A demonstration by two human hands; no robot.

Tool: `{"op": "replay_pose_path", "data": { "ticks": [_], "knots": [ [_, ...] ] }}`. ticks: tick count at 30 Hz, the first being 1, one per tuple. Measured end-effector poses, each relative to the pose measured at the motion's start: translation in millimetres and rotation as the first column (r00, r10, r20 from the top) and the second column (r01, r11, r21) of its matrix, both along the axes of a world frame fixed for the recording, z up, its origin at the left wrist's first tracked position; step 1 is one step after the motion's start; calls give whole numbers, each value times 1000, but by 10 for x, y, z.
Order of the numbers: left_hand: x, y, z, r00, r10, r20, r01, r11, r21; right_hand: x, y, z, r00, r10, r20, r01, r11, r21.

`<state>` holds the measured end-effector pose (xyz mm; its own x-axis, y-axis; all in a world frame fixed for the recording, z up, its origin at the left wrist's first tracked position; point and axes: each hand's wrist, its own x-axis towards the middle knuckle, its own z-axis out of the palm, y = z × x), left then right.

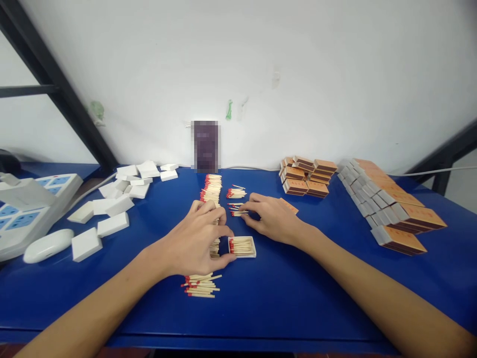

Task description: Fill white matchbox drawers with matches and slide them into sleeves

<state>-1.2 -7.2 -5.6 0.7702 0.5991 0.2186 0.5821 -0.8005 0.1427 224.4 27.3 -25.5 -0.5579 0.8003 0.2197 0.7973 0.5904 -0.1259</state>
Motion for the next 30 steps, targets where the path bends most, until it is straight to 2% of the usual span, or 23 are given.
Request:
{"op": "replay_pose_path", "data": {
  "ticks": [8, 13, 18, 24, 30],
  "knots": [
    [-2, -7, 7, 1000, 1, 17, -1, 1000, -14, 38, 32, -43, 991, 18, -135, -24, 999, -40],
    [-4, -3, 2, 1000, 0, 12, 0, 1000, -14, 36, 12, -3, 988, 17, -152, -29, 997, -76],
    [1, -7, 9, 1000, 14, 13, -14, 999, -34, 23, 55, -16, 983, -17, -184, 12, 1000, -27],
    [-11, -4, -18, 999, 6, 32, -5, 1000, -24, 14, 256, -15, 993, -80, -86, 82, 997, 17],
    [-10, -5, -23, 999, 16, 40, -14, 999, -42, -68, 413, 44, 996, -89, 10, 89, 995, 54]
  ]
}}
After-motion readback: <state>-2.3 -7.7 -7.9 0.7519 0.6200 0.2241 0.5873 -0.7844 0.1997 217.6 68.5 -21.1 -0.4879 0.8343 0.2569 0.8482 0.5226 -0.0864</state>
